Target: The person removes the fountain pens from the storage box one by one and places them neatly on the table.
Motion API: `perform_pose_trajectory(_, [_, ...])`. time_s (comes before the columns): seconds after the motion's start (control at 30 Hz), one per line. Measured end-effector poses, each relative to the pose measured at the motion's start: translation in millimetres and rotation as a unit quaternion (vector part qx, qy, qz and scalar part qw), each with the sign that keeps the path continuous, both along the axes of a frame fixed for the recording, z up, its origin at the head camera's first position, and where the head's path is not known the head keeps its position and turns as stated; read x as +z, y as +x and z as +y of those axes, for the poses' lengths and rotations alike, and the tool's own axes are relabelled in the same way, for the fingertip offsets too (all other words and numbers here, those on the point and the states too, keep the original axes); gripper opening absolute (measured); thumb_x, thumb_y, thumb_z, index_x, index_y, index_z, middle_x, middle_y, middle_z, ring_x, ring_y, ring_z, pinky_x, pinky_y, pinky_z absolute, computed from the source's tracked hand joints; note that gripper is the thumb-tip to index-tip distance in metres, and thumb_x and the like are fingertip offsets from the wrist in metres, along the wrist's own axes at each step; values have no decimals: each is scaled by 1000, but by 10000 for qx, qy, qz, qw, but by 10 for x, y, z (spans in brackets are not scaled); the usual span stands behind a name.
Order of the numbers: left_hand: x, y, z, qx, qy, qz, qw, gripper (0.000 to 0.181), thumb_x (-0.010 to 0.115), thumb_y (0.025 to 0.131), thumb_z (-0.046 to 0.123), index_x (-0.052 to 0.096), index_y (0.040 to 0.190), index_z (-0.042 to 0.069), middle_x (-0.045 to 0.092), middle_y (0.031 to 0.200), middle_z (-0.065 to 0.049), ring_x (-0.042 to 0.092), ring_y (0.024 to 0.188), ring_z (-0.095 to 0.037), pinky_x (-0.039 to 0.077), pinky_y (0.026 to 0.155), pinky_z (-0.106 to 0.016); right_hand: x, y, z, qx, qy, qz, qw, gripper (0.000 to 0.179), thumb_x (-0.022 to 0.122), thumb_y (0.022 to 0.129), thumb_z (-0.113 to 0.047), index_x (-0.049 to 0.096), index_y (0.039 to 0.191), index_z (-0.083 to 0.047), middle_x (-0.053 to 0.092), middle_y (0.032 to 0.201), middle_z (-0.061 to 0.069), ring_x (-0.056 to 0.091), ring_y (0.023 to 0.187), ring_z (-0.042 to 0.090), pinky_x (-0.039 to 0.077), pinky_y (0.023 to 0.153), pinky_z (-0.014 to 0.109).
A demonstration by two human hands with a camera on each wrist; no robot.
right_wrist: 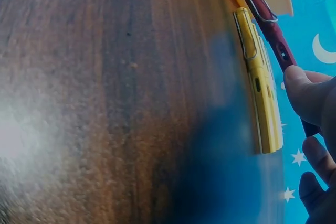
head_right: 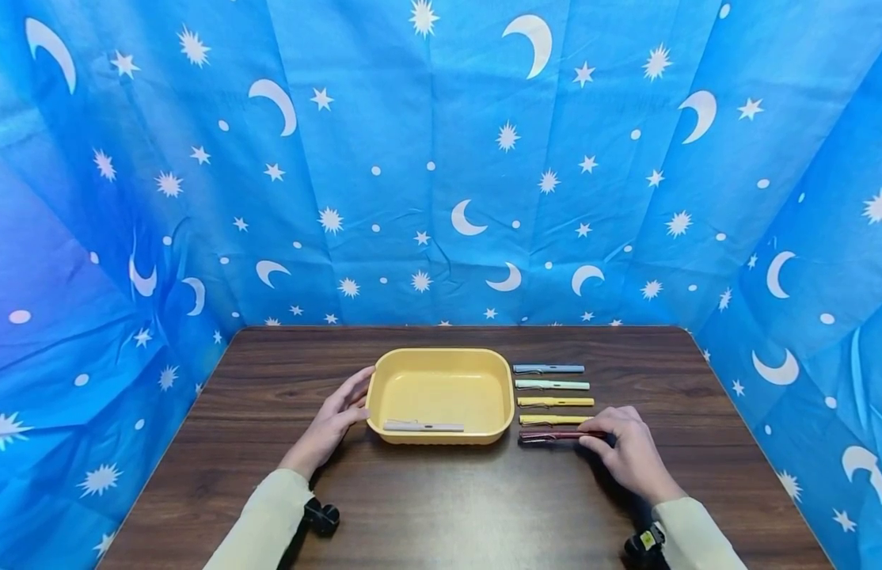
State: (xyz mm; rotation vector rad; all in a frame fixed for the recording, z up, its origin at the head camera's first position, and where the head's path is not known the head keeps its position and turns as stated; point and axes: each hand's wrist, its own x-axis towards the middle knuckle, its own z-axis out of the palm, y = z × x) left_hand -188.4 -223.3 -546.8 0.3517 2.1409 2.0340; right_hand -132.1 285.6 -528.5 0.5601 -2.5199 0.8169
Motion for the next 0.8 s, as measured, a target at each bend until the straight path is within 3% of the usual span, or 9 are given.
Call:
perform_pose_trajectory(0.23, [10,-12,4,23,-19,-22,10000,72,61,99,2,36,164,18,35,169,-15,39,152,-36,46,110,-24,-44,-8,4,43,199,-12,9998,25,91,76,-2,83,90,-22,71,87,-19,59,90,10,43,80,25])
perform_pose_trajectory(0.53, [10,3,10,97,-129,9,9999,71,60,100,1,37,164,18,36,168,-15,38,153,-35,45,109,-20,-77,2,19,-75,600,-215,9979,24,91,77,-6,83,90,-25,71,86,-20,59,88,11,50,76,40])
perform_pose_trajectory(0.8, [10,3,15,91,-54,15,9999,72,60,98,0,36,164,17,36,168,-16,38,153,-36,46,109,-20,-82,3,21,-182,873,-497,9948,19,90,79,-8,82,89,-23,69,84,-18,59,88,15,52,75,42])
